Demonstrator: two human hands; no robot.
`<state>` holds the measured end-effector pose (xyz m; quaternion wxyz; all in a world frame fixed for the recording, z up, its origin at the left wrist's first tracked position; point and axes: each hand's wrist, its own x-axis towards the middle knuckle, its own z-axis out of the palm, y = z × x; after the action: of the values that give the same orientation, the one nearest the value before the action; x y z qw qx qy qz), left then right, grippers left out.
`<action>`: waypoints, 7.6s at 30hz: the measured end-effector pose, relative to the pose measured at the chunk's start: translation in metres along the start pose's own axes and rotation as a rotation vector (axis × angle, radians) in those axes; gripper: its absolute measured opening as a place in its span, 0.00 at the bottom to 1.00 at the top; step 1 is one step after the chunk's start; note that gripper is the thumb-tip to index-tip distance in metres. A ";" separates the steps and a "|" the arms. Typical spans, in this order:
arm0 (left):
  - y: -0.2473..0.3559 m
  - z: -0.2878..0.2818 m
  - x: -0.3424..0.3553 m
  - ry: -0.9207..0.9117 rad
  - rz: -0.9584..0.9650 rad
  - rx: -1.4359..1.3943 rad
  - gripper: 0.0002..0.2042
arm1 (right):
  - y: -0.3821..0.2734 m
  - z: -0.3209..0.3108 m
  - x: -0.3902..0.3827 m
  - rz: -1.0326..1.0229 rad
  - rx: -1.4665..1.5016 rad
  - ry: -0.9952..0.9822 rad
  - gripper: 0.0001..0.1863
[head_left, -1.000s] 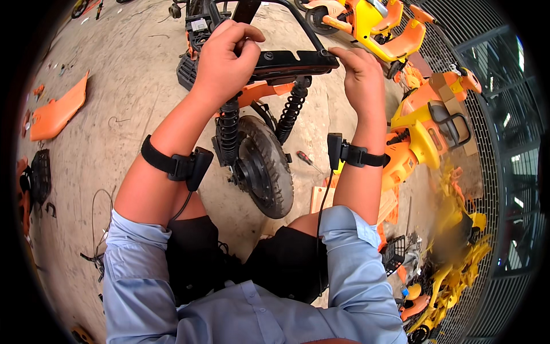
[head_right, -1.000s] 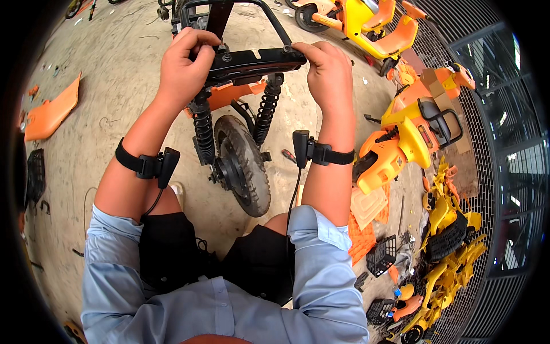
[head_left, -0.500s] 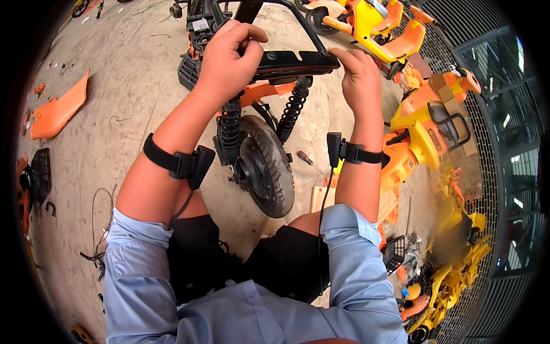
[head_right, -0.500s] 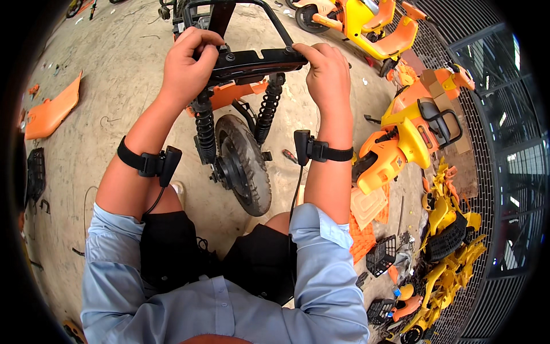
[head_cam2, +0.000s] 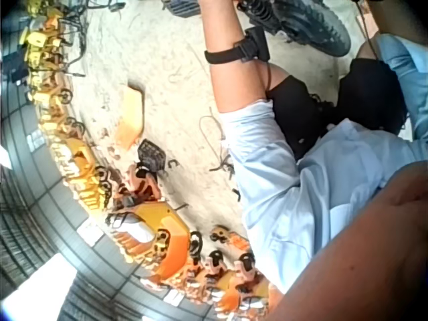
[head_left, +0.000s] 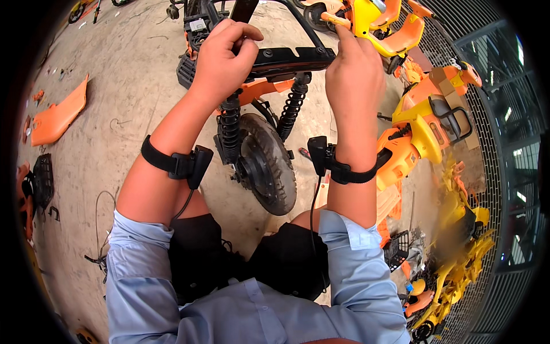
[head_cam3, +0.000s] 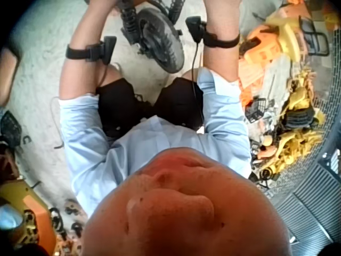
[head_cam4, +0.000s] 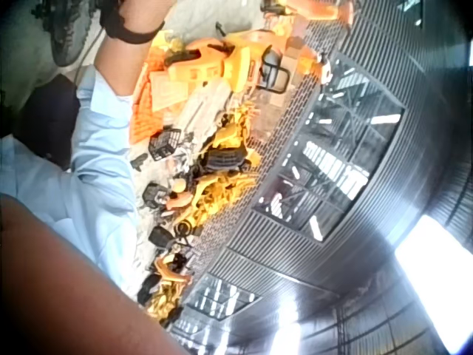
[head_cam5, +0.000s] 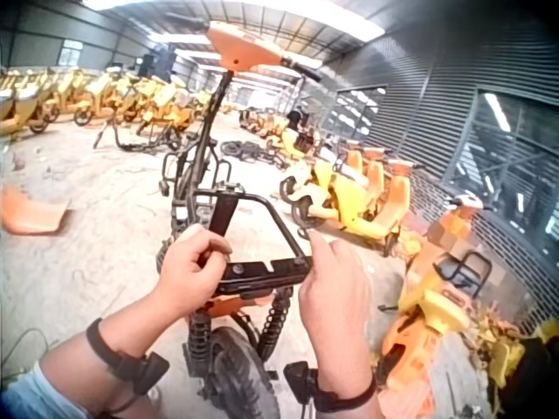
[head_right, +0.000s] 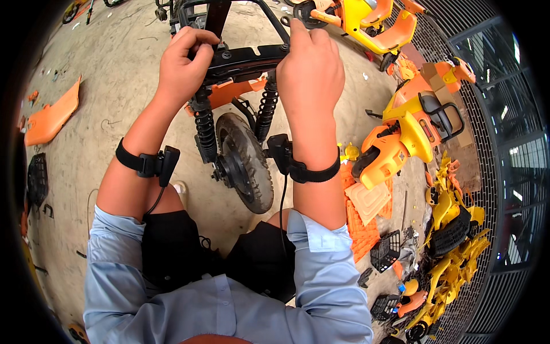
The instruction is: The person works on the rear frame of a bicycle, using a wrench to loosen or tighten a bolt near the shock absorber and handling small mechanical parts.
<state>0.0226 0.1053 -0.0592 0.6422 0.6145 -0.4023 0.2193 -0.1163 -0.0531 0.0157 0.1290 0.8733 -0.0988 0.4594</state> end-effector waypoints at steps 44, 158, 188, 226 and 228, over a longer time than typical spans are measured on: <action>-0.003 -0.001 0.001 -0.032 0.033 0.036 0.07 | 0.072 0.036 -0.015 -0.158 0.211 -0.079 0.22; -0.004 -0.003 0.000 -0.060 0.030 0.036 0.08 | 0.070 0.042 -0.009 -0.151 0.367 -0.128 0.20; -0.003 -0.004 0.000 -0.064 0.036 0.043 0.08 | 0.033 0.007 0.000 -0.100 0.219 -0.058 0.19; -0.002 -0.004 0.000 -0.057 0.029 0.039 0.08 | 0.065 0.029 -0.007 -0.134 0.256 -0.188 0.20; -0.004 -0.005 -0.001 -0.051 0.030 0.038 0.08 | 0.068 0.036 -0.009 -0.166 0.299 -0.150 0.20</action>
<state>0.0262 0.1092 -0.0616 0.6166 0.6259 -0.4234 0.2209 -0.1129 -0.1283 -0.0020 0.0276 0.9197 0.0334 0.3901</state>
